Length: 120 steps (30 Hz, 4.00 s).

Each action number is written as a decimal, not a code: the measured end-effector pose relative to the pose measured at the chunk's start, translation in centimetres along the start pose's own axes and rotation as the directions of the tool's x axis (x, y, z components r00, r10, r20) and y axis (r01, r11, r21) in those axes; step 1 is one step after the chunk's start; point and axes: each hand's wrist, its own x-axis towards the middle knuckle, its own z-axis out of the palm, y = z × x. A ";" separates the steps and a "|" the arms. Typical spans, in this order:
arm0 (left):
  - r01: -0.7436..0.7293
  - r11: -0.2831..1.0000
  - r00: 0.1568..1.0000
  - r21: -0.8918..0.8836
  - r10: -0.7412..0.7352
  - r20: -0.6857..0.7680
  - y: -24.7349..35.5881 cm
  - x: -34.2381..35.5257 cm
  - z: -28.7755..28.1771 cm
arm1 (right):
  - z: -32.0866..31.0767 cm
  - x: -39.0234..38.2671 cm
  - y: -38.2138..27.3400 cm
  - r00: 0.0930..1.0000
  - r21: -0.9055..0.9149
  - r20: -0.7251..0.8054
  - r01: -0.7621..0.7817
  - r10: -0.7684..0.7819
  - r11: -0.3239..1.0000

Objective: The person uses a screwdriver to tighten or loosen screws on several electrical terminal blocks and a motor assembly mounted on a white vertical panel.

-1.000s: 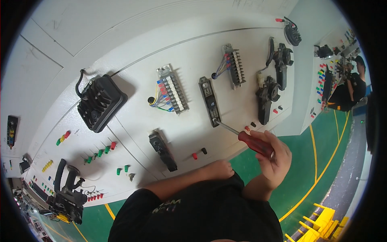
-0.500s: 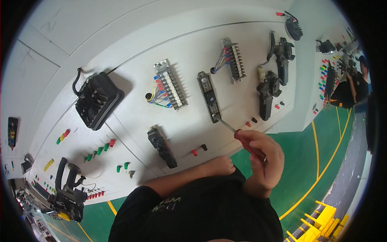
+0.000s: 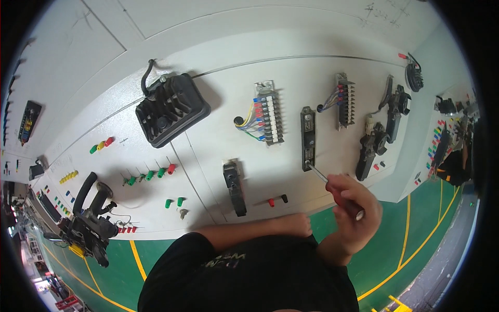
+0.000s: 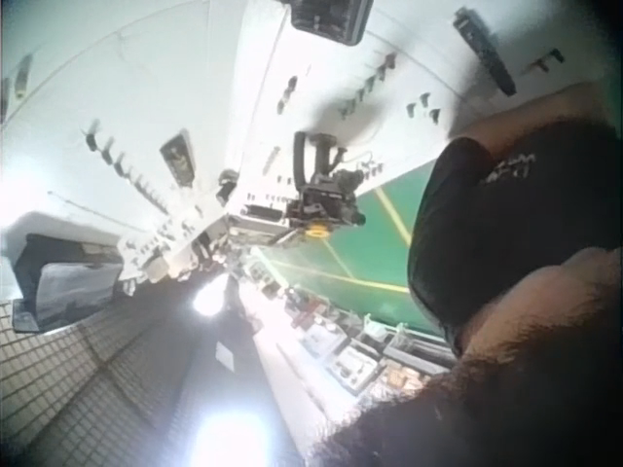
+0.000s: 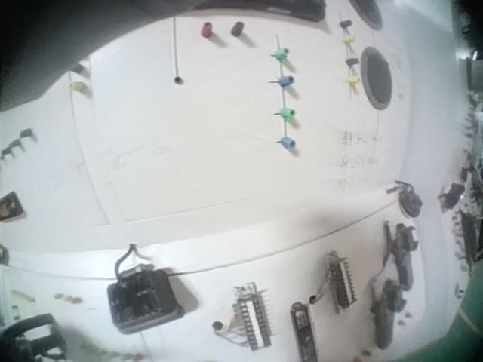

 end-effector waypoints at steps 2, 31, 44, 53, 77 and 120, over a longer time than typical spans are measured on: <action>-0.013 1.000 1.000 -0.019 0.012 -0.024 0.1 0.0 -0.2 | -0.9 1.2 0.0 0.975 -0.323 0.056 0.222 -0.216 0.920; -0.028 0.999 1.000 -0.044 0.028 0.002 -0.1 0.1 -0.8 | -1.7 1.1 1.3 0.966 -0.385 -0.059 0.211 -0.253 0.899; -0.008 0.994 1.000 -0.109 0.008 -0.001 -0.1 0.2 -1.4 | 0.2 0.6 2.6 0.949 0.390 -0.280 0.253 -0.148 0.886; -0.018 0.999 0.999 -0.047 0.019 0.032 -0.1 0.3 -1.6 | -4.8 -0.5 1.3 0.975 -0.487 -0.018 0.183 -0.220 0.854; 0.002 0.997 1.000 -0.072 -0.002 -0.003 0.2 0.4 -2.6 | -4.1 -2.4 4.0 0.935 0.398 -0.245 0.339 -0.257 0.852; -0.017 0.999 0.997 -0.048 0.013 -0.079 -0.2 -0.1 1.4 | 1.0 -0.2 4.3 0.976 0.283 -0.143 0.200 -0.165 0.938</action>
